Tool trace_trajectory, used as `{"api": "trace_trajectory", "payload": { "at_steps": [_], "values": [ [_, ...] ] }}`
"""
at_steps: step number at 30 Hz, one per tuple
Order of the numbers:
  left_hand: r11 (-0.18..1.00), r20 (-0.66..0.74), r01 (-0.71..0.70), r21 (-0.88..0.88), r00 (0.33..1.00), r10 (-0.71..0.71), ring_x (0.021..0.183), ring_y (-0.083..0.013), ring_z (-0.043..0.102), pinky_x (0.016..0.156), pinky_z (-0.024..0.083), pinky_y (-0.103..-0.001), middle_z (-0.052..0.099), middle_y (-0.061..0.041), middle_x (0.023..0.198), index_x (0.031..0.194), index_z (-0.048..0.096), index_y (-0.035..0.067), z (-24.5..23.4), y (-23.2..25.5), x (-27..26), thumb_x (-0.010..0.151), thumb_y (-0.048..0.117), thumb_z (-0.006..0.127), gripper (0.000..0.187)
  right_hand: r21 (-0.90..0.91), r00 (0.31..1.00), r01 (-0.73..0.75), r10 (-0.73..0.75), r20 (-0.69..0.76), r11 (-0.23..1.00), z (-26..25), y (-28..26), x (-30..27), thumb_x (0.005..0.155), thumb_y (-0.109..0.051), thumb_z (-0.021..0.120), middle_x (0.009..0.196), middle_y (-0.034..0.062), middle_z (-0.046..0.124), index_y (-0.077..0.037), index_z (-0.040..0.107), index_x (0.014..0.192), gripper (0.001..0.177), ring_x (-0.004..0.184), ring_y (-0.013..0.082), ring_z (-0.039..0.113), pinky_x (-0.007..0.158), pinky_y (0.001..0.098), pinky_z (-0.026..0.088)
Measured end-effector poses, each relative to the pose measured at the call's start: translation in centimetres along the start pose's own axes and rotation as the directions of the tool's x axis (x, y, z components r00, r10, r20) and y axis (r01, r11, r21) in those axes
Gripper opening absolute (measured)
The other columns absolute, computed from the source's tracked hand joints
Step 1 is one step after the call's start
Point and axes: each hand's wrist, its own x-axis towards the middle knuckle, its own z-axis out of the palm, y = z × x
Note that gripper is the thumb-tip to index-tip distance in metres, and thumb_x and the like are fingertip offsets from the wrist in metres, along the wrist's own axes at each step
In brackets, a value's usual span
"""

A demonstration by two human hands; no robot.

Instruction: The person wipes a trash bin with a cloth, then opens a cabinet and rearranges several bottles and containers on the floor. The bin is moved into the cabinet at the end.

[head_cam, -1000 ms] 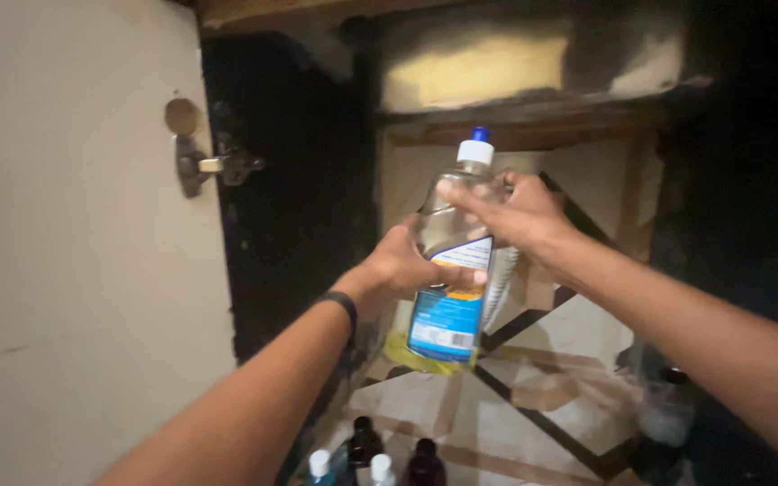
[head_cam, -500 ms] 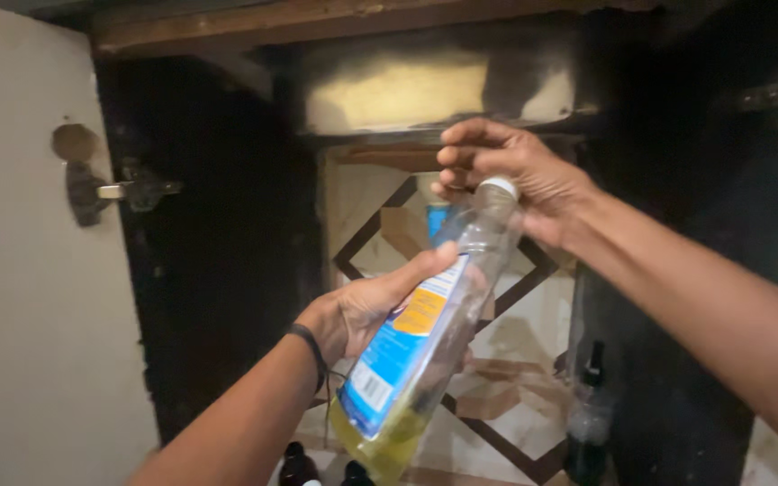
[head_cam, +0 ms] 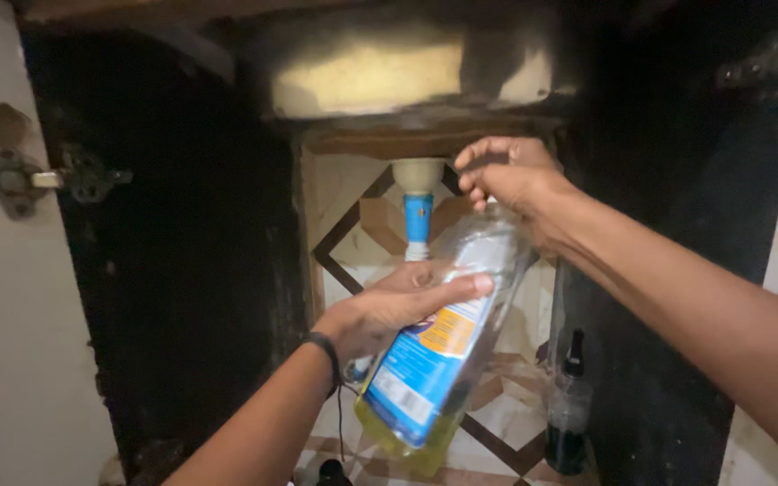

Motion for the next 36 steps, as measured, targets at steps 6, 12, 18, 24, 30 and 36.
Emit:
{"api": "trace_trajectory", "payload": {
  "at_steps": [6, 12, 18, 24, 30, 36],
  "values": [
    [0.997, -0.150, 0.002, 0.071, 0.989, 0.009, 0.098, -0.0269, 0.080, 0.080, 0.064, -0.033, 0.080, -0.020, 0.111, 0.126, 0.062, -0.005, 1.9, -4.5, 2.9, 0.058, 0.052, 0.088, 0.093, -0.768, 0.952, -0.175, 0.305, 0.027, 0.617, -2.1, 3.6, 0.0, 0.093, -0.048, 0.074, 0.088, 0.0198, 0.072, -0.007, 0.072, 0.106, 0.043, 0.060, 0.0243, 0.063, 0.054, 0.0359, 0.054],
    [0.945, -0.197, 0.064, 0.319, 0.980, 0.000, 0.103, -0.0272, 0.072, 0.078, 0.063, -0.039, 0.071, -0.015, 0.121, 0.145, 0.048, 0.005, 7.5, -10.7, 8.2, 0.068, 0.039, 0.091, 0.094, -0.755, 0.907, -0.138, 0.388, 0.164, 0.641, -3.4, 10.3, 1.8, 0.075, -0.028, 0.091, 0.105, 0.0134, 0.082, 0.000, 0.077, 0.097, 0.038, 0.073, 0.0269, 0.081, 0.065, 0.0363, 0.064],
    [0.949, -0.081, 0.258, 0.179, 0.966, -0.247, 0.110, -0.0350, 0.073, 0.075, 0.063, -0.040, 0.068, -0.020, 0.127, 0.154, 0.038, 0.008, 13.9, -17.0, 12.2, 0.085, 0.030, 0.072, 0.080, -0.981, 0.961, -0.011, 0.273, 0.043, 0.192, -4.4, 22.4, -0.2, 0.088, -0.013, 0.076, 0.116, 0.0165, 0.072, -0.012, 0.078, 0.107, 0.020, 0.106, 0.0324, 0.071, 0.092, 0.0441, 0.058],
    [0.940, -0.045, 0.154, 0.303, 0.988, -0.147, 0.126, -0.0324, 0.064, 0.106, 0.050, -0.035, 0.066, -0.024, 0.132, 0.149, 0.044, 0.000, 17.6, -23.6, 14.5, 0.088, 0.029, 0.074, 0.074, -0.993, 0.939, -0.029, 0.345, 0.011, 0.112, -8.7, 29.2, -3.3, 0.085, -0.021, 0.080, 0.113, 0.0176, 0.074, -0.011, 0.077, 0.108, 0.025, 0.108, 0.0322, 0.072, 0.093, 0.0414, 0.059],
    [0.933, -0.038, 0.195, 0.303, 0.980, -0.193, 0.123, -0.0286, 0.065, 0.106, 0.049, -0.033, 0.069, -0.020, 0.128, 0.145, 0.049, 0.005, 17.9, -27.6, 15.9, 0.083, 0.032, 0.075, 0.072, -0.973, 0.891, -0.175, 0.445, -0.092, 0.149, -9.1, 30.1, -3.8, 0.095, -0.018, 0.070, 0.114, 0.0147, 0.077, -0.010, 0.081, 0.101, 0.015, 0.109, 0.0282, 0.075, 0.098, 0.0433, 0.057],
    [0.960, -0.079, 0.230, 0.162, 0.972, -0.220, 0.117, -0.0288, 0.066, 0.096, 0.057, -0.038, 0.066, -0.017, 0.127, 0.142, 0.051, 0.006, 16.6, -27.9, 16.5, 0.082, 0.028, 0.079, 0.070, -0.982, 0.900, -0.173, 0.418, -0.126, 0.078, -8.7, 30.2, -3.6, 0.094, -0.019, 0.072, 0.121, 0.0178, 0.074, -0.009, 0.080, 0.107, 0.018, 0.116, 0.0306, 0.073, 0.102, 0.0447, 0.056]
  ]
}}
